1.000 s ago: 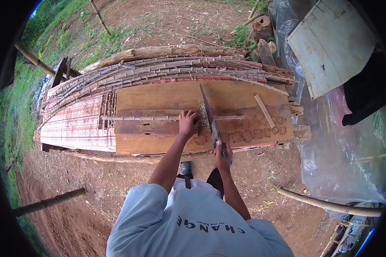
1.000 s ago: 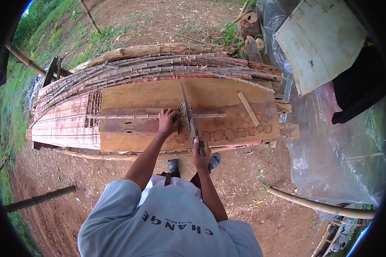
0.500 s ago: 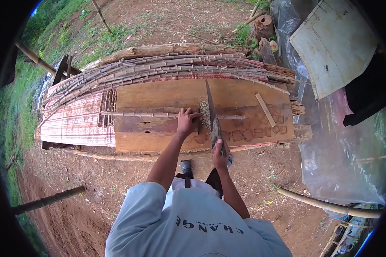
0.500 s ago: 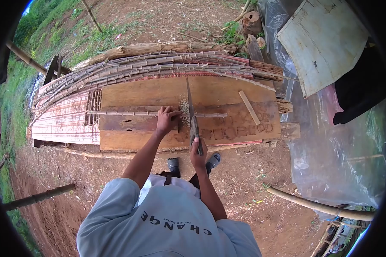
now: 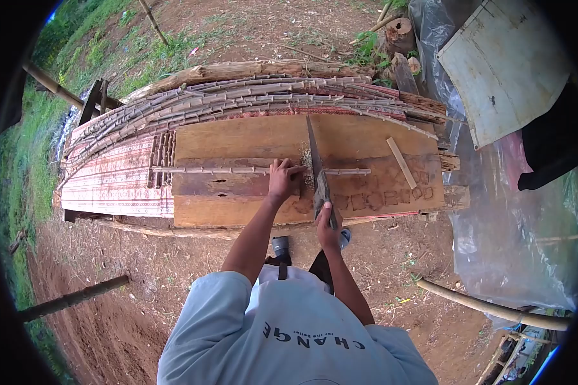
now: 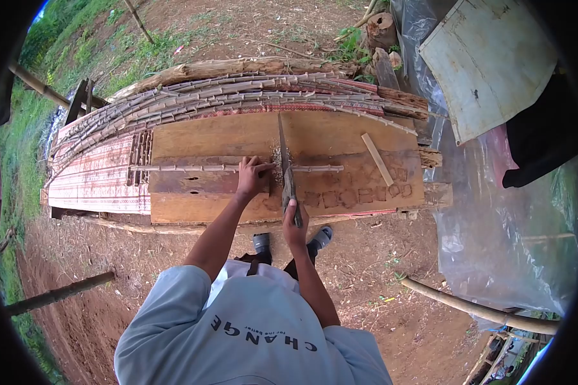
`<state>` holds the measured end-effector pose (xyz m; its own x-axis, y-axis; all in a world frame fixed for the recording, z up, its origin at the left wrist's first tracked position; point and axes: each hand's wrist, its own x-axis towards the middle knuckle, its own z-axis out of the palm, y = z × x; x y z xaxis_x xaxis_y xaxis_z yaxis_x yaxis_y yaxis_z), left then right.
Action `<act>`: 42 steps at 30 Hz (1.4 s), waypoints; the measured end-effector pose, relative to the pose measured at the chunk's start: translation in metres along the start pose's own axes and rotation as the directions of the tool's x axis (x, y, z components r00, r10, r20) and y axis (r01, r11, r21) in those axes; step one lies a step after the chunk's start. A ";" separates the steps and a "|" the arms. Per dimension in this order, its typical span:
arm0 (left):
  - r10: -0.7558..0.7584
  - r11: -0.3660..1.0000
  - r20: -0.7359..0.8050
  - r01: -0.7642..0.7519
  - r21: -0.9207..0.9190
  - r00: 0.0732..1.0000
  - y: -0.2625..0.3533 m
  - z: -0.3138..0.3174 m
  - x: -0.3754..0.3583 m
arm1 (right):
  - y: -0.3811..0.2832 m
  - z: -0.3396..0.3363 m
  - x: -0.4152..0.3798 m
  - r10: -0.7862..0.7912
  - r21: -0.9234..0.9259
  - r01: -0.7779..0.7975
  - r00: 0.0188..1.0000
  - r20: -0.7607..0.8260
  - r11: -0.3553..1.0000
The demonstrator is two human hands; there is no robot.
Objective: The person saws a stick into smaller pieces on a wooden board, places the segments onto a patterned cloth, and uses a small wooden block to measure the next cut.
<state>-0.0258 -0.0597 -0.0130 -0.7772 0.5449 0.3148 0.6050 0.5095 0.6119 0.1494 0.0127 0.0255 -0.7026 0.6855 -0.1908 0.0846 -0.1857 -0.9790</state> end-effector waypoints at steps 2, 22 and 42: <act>0.039 0.999 -0.037 -0.039 0.003 0.999 0.000 0.000 0.000 | 0.003 0.001 0.002 -0.030 -0.049 0.029 0.999 -0.021 0.998; 0.065 0.998 -0.042 -0.065 -0.007 0.997 0.002 -0.003 -0.004 | 0.005 -0.001 -0.009 -0.087 -0.174 0.084 0.996 -0.014 0.981; 0.060 0.998 -0.059 -0.060 0.000 0.996 0.004 -0.002 -0.004 | 0.014 -0.005 -0.013 -0.263 -0.283 0.260 0.964 0.028 0.923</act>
<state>-0.0206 -0.0619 -0.0105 -0.7484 0.5344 0.3928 0.6505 0.4760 0.5918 0.1628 0.0048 0.0134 -0.7196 0.6902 0.0756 0.0952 0.2059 -0.9739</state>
